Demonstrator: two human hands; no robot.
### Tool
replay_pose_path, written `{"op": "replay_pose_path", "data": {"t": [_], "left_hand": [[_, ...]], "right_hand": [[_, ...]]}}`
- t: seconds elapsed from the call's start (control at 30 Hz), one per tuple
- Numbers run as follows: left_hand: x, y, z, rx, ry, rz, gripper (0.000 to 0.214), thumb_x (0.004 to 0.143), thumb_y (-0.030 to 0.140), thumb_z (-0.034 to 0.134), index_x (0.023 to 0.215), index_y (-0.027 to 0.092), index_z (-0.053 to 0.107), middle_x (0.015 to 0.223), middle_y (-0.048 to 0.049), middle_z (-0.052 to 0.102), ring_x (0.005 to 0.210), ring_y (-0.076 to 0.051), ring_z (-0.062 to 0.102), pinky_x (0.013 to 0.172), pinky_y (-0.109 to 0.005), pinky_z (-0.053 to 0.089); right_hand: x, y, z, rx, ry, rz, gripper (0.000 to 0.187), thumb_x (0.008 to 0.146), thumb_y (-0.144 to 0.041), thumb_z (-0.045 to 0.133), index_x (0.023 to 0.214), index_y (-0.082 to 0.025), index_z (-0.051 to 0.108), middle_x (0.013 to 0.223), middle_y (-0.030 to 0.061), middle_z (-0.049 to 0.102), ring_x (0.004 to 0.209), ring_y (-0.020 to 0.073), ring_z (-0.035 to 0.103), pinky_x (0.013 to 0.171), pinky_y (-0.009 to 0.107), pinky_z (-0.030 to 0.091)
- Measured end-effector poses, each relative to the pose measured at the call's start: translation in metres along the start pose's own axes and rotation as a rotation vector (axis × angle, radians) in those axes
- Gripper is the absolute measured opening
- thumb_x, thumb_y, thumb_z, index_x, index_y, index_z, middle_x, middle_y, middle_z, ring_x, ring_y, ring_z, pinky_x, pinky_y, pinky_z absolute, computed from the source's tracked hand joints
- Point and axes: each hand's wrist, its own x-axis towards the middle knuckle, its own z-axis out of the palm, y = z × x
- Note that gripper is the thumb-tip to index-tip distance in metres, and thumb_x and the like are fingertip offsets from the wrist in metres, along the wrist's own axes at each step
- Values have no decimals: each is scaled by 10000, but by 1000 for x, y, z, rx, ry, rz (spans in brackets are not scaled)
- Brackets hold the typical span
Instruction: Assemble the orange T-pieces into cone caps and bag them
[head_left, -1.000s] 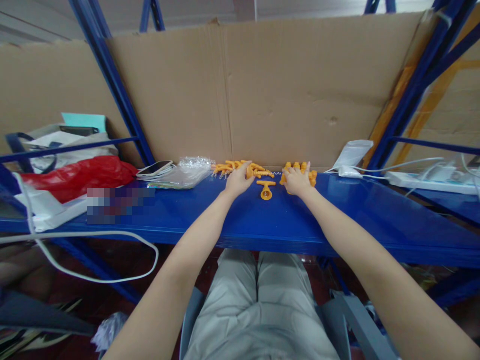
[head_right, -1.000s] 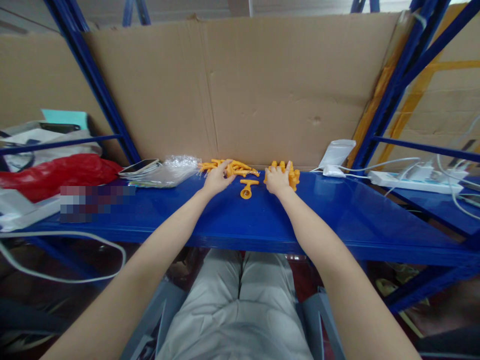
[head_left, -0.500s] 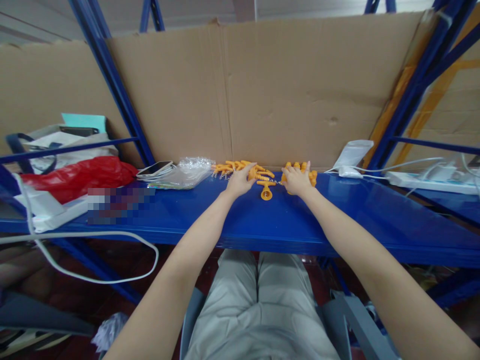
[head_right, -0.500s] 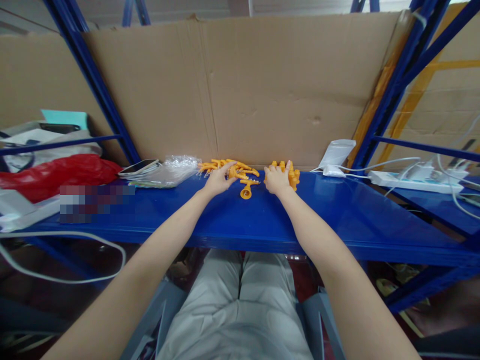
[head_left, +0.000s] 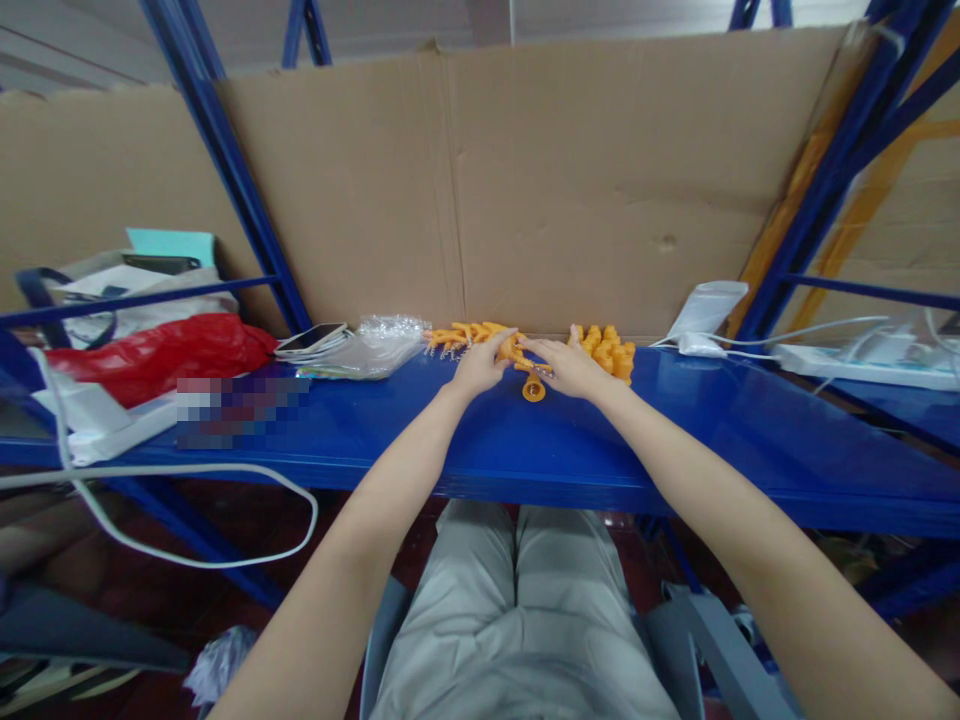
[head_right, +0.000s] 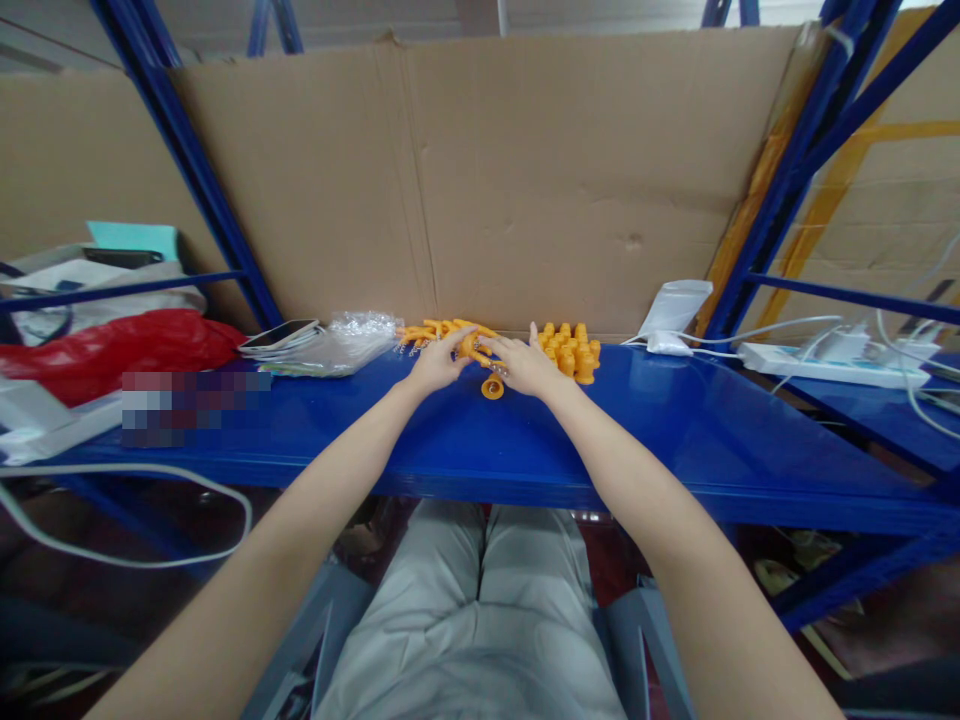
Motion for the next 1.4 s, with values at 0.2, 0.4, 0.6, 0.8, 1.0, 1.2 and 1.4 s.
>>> {"op": "replay_pose_path", "data": {"t": [0.2,0.4,0.6,0.8,1.0,1.2,1.4], "left_hand": [[0,0,0,-11,-11,14,593,849,103,618,1424,235,555,1323,-84,678,1143,-229,664,1052,-385,486],[1,0,0,-20,-18,26,611,862,119,607,1458,225,520,1296,-94,693,1125,-231,676,1035,-372,493],[3,-1,1,-58,7,46,568,897,141,574,1458,198,502,1383,-126,633,1126,-217,674,1029,-387,499],[6,-3,4,-60,51,54,487,859,99,585,1342,160,602,1377,-122,638,1220,-222,628,1054,-404,493],[5,8,-1,-50,12,68,282,885,122,566,1097,185,742,1153,-77,754,1110,-216,680,1017,-413,513],[-1,21,-6,-169,-94,44,286,949,333,542,1053,183,763,967,-64,777,781,-182,710,803,-346,563],[-3,21,-5,-228,-180,25,330,936,425,555,954,177,773,788,-44,739,547,-136,619,671,-348,552]], "right_hand": [[0,-8,-4,19,-48,-42,524,997,-219,427,1507,-342,442,1504,65,516,1364,295,510,1168,717,110],[2,-12,-3,38,-78,-20,500,1011,-214,411,1499,-306,469,1398,79,618,1257,263,609,1193,637,188],[5,-9,1,71,-44,-11,488,1019,-212,379,1488,-305,478,1367,70,643,1227,246,631,1199,618,192],[7,-5,5,88,-58,89,414,1014,-212,406,1392,-209,576,1352,107,650,1214,232,639,1205,562,230],[5,-4,3,2,-27,166,426,1027,-220,361,1412,-173,537,1267,125,698,1171,236,665,1196,527,242],[5,-1,7,-5,8,181,485,1009,-210,331,1479,-170,441,1322,156,661,1216,275,636,1182,571,235],[6,-3,18,28,-33,133,658,946,-166,384,1587,-138,240,1473,182,528,1386,300,485,1177,614,251]]}}
